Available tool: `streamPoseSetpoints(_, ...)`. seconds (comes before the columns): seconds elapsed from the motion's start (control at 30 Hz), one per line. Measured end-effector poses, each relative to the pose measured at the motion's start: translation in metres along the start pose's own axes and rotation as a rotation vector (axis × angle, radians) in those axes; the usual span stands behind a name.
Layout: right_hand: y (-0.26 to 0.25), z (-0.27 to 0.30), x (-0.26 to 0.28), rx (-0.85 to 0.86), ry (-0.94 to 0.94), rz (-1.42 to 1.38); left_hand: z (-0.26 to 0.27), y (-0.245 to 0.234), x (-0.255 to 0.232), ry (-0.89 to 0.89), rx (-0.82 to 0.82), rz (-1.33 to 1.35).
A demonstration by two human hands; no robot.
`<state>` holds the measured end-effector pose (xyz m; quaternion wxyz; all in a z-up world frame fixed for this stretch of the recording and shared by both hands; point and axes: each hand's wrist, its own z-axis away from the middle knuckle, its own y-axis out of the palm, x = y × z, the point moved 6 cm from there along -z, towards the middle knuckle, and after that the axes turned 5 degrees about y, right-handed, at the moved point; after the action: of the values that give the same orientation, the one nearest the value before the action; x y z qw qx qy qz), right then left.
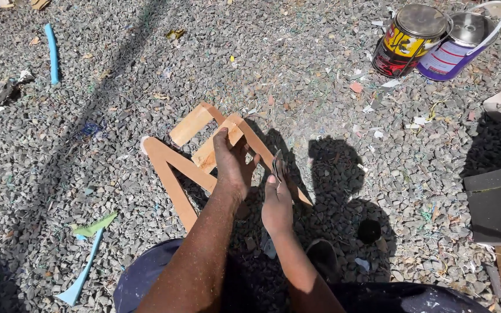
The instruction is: The person sits on a gravel surface and sands a light brown wooden piece using a sanding block. They hold the wood with one hand and rub the sanding block along the edges and surfaces, turning the piece to access different sides.
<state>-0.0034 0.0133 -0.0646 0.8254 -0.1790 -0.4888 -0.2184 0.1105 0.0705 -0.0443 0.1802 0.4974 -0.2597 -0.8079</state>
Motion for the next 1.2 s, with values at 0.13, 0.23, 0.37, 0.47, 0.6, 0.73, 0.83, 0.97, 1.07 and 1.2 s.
streamPoseSetpoints(0.13, 0.018, 0.036, 0.076, 0.043, -0.354, -0.007, -0.021, -0.002, 0.014, 0.016, 0.007, 0.167)
streamPoseSetpoints(0.23, 0.001, 0.014, 0.028, -0.040, -0.420, -0.017, -0.013, -0.007, 0.013, -0.026, 0.023, 0.000)
streamPoseSetpoints(0.37, -0.018, -0.018, -0.043, -0.073, 0.065, 0.049, 0.011, 0.010, -0.009, 0.023, 0.066, -0.120)
streamPoseSetpoints(0.47, -0.013, 0.021, 0.044, 0.012, -0.117, 0.037, 0.026, 0.038, -0.020, 0.118, 0.190, -0.412)
streamPoseSetpoints(0.6, -0.026, 0.042, 0.091, 0.066, -0.201, 0.157, 0.022, 0.047, -0.014, 0.181, 0.308, -0.646)
streamPoseSetpoints(0.73, -0.049, 0.003, 0.084, 0.029, -0.133, 0.349, 0.015, 0.049, 0.001, 0.175, 0.381, -0.695)
streamPoseSetpoints(0.83, -0.068, -0.022, 0.076, -0.092, -0.214, 0.483, 0.001, 0.048, 0.015, 0.171, 0.439, -0.752)
streamPoseSetpoints(0.97, -0.096, -0.021, 0.091, -0.316, -0.308, 0.645, 0.023, 0.087, -0.002, 0.298, 0.652, -0.754)
streamPoseSetpoints(1.07, -0.114, 0.008, 0.119, -0.439, -0.231, 0.475, 0.039, 0.096, -0.003, 0.290, 0.709, -0.581)
streamPoseSetpoints(1.2, -0.116, 0.039, 0.152, -0.422, -0.244, 0.441, 0.048, 0.105, 0.048, -0.297, 0.691, 0.362)
